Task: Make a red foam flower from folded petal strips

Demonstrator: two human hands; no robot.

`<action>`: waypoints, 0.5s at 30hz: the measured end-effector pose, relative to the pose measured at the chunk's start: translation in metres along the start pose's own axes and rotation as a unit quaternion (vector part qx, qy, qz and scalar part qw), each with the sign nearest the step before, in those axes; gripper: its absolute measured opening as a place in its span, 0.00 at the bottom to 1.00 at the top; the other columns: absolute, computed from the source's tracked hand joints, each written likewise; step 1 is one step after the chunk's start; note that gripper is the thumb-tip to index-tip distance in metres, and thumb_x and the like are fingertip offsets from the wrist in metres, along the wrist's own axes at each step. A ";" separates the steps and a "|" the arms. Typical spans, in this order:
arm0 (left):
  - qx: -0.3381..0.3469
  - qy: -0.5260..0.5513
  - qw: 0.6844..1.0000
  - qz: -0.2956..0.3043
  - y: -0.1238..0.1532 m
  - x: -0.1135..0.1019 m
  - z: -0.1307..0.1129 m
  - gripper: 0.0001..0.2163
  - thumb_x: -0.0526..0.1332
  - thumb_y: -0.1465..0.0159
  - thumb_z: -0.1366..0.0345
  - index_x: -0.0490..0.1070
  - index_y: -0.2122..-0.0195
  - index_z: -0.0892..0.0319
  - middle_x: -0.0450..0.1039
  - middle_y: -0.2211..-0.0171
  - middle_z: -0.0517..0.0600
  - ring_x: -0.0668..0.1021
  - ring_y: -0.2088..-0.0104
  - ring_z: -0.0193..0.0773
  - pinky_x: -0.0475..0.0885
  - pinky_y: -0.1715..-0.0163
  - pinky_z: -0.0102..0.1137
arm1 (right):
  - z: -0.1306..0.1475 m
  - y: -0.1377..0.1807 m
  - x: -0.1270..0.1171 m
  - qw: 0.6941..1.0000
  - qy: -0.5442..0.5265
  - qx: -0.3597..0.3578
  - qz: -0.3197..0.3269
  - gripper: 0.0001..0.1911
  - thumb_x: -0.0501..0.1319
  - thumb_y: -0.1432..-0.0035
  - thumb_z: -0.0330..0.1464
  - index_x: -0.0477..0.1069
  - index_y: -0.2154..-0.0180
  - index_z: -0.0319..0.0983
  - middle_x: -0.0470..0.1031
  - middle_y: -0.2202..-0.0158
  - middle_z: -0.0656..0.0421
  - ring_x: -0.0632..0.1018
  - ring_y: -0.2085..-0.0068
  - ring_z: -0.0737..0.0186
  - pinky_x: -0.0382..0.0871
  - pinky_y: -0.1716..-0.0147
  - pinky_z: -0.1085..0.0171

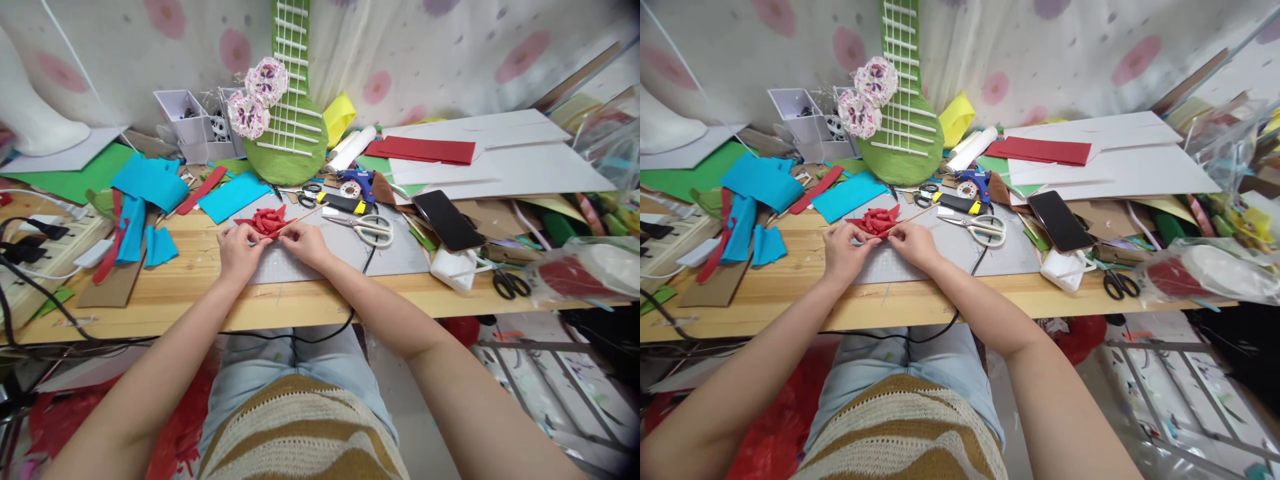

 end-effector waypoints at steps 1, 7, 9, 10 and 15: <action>0.013 -0.015 1.000 0.002 0.000 0.000 -0.001 0.15 0.68 0.50 0.64 0.58 0.80 0.56 0.72 0.76 0.43 0.73 0.68 0.40 0.59 0.53 0.39 | 0.003 0.002 -0.002 0.999 0.034 -0.013 0.004 0.05 0.59 0.48 0.29 0.74 0.70 0.39 0.74 0.73 0.61 0.71 0.71 0.68 0.59 0.71 0.68; 0.071 -0.051 0.996 0.012 0.004 0.001 -0.004 0.13 0.67 0.48 0.63 0.61 0.80 0.55 0.71 0.77 0.44 0.72 0.70 0.40 0.58 0.53 0.40 | 0.036 0.011 -0.008 0.969 0.183 -0.167 -0.010 0.07 0.59 0.43 0.36 0.73 0.65 0.39 0.73 0.63 0.54 0.70 0.60 0.58 0.60 0.62 0.62; 0.077 -0.051 0.996 0.019 0.005 0.001 -0.005 0.12 0.66 0.48 0.62 0.62 0.80 0.55 0.71 0.77 0.45 0.72 0.69 0.40 0.58 0.52 0.40 | 0.039 0.011 -0.001 0.958 0.207 -0.196 0.000 0.08 0.60 0.43 0.37 0.72 0.64 0.39 0.72 0.61 0.52 0.68 0.58 0.55 0.60 0.59 0.59; 0.081 -0.051 0.995 0.023 0.005 0.001 -0.006 0.11 0.66 0.47 0.62 0.63 0.80 0.55 0.72 0.77 0.45 0.73 0.69 0.41 0.58 0.52 0.41 | 0.037 0.010 0.003 0.956 0.217 -0.197 0.005 0.09 0.60 0.43 0.37 0.72 0.63 0.40 0.72 0.61 0.52 0.67 0.58 0.55 0.60 0.59 0.58; 0.119 -0.064 0.990 0.035 0.007 0.002 -0.013 0.09 0.64 0.45 0.60 0.65 0.78 0.54 0.73 0.76 0.46 0.73 0.68 0.42 0.58 0.52 0.41 | 0.028 0.007 0.014 0.956 0.231 -0.180 0.016 0.08 0.58 0.41 0.35 0.72 0.63 0.40 0.71 0.62 0.53 0.67 0.59 0.57 0.60 0.60 0.59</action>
Point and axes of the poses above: each hand's wrist, its own y-axis away from the middle knuckle, its own x-axis out of the palm, z = x × y, the point moved 10 cm from there along -y, towards the middle knuckle
